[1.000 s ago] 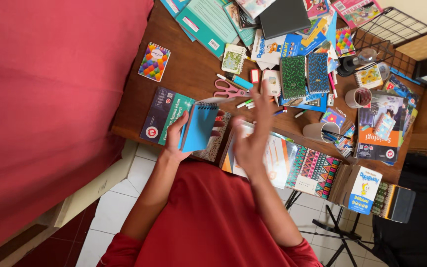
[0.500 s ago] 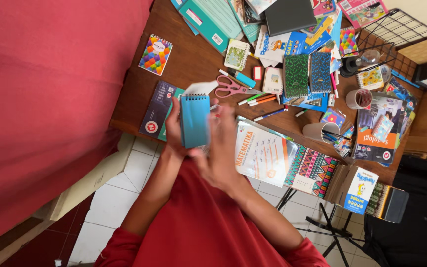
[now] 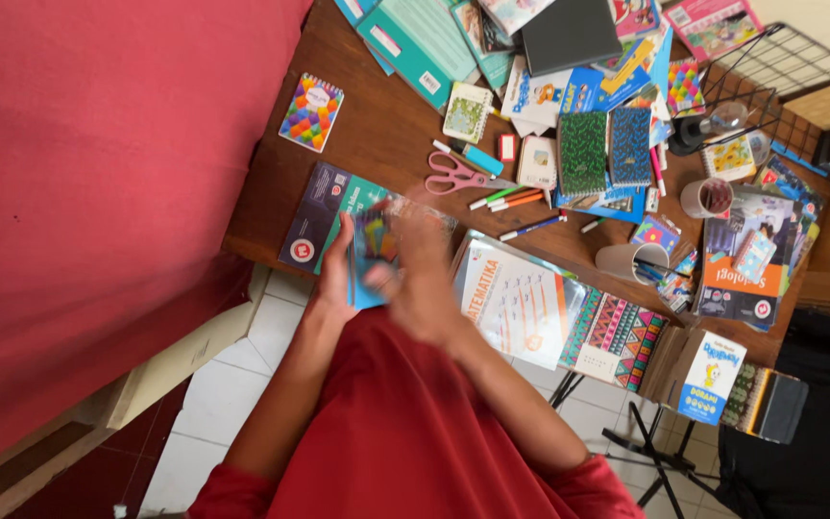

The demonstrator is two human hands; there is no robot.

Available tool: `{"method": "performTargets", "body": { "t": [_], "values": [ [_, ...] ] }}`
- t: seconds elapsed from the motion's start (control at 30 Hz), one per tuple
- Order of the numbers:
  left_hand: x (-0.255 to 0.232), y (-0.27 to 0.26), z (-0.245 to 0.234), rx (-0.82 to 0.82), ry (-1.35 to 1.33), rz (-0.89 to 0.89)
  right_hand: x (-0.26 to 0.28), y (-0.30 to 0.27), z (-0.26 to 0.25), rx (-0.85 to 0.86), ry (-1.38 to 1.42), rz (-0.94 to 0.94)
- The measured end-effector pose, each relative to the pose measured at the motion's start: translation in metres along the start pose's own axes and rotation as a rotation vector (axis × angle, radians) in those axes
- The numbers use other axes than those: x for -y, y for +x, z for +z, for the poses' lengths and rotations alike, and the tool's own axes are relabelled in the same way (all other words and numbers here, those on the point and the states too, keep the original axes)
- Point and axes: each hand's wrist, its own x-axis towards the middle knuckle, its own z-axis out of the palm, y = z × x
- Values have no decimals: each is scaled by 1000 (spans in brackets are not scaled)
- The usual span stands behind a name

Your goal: The person organizes stationery items on a cluttered wooden table. They pick up and place down books, notebooks, a trophy, pens, scissors, and a cup, arranging them into neat stacks and piles.

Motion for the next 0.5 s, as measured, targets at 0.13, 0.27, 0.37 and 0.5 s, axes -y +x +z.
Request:
{"method": "performTargets", "body": {
  "t": [0.13,0.27,0.37,0.5],
  "values": [
    [-3,9,3,-85,-119,72,26,-34,9,334,222,2],
    [-17,-6,-2,-40,-104,151,14,-40,-25,227,455,366],
    [-10,0,0,-79,-141,65,4,-1,-7,-251,64,138],
    [8,10,-7,-95,-19,65,29,-5,34,-31,-91,-111]
  ]
}}
